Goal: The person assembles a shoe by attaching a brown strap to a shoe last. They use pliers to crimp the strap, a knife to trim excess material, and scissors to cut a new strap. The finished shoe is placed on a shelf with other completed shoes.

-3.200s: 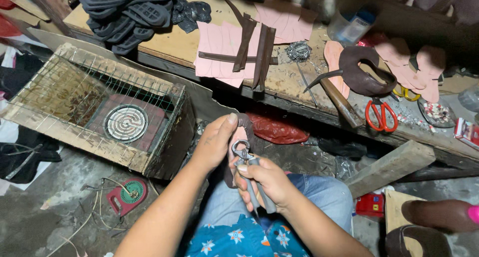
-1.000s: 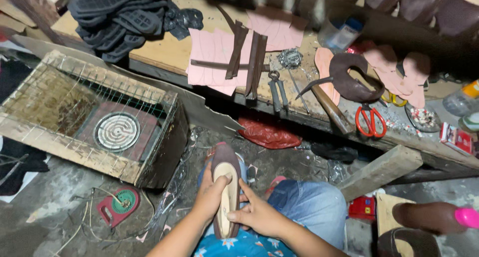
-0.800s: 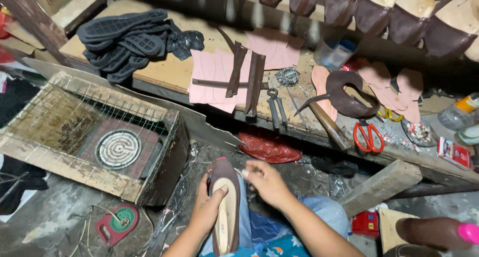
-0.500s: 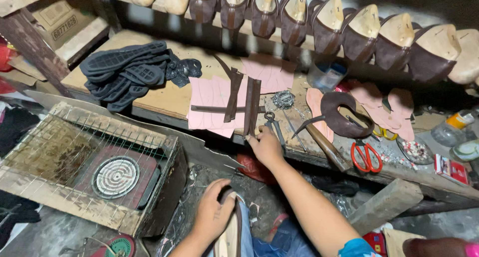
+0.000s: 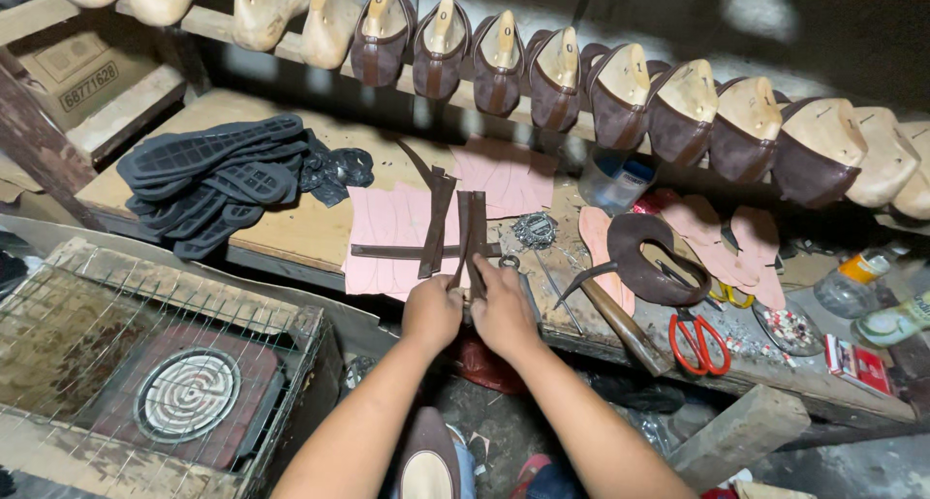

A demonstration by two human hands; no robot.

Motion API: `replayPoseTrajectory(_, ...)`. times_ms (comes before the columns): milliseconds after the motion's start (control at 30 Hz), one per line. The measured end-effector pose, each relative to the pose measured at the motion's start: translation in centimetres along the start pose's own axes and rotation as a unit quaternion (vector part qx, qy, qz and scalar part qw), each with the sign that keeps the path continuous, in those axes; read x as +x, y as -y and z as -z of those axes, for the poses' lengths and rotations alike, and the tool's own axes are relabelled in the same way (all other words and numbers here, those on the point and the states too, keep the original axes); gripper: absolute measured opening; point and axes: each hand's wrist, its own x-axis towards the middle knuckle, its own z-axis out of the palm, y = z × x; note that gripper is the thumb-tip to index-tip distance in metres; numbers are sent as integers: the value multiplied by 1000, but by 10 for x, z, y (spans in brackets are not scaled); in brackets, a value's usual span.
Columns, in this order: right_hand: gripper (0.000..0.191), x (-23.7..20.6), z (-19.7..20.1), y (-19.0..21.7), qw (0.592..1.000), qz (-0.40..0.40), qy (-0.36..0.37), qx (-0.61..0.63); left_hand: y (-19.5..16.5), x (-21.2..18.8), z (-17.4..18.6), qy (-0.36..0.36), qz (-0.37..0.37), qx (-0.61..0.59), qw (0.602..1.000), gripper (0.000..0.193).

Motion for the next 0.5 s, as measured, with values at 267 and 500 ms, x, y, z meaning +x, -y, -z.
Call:
replayPoseTrajectory(267,47,13,-24,-19,966,89,98,-222,-41,-9,42,-59,-18,35,997,24)
replayPoseTrajectory(500,48,12,-29,-33,972,97,94,-194,-116,-68,154,-107,-97,-287,947,18)
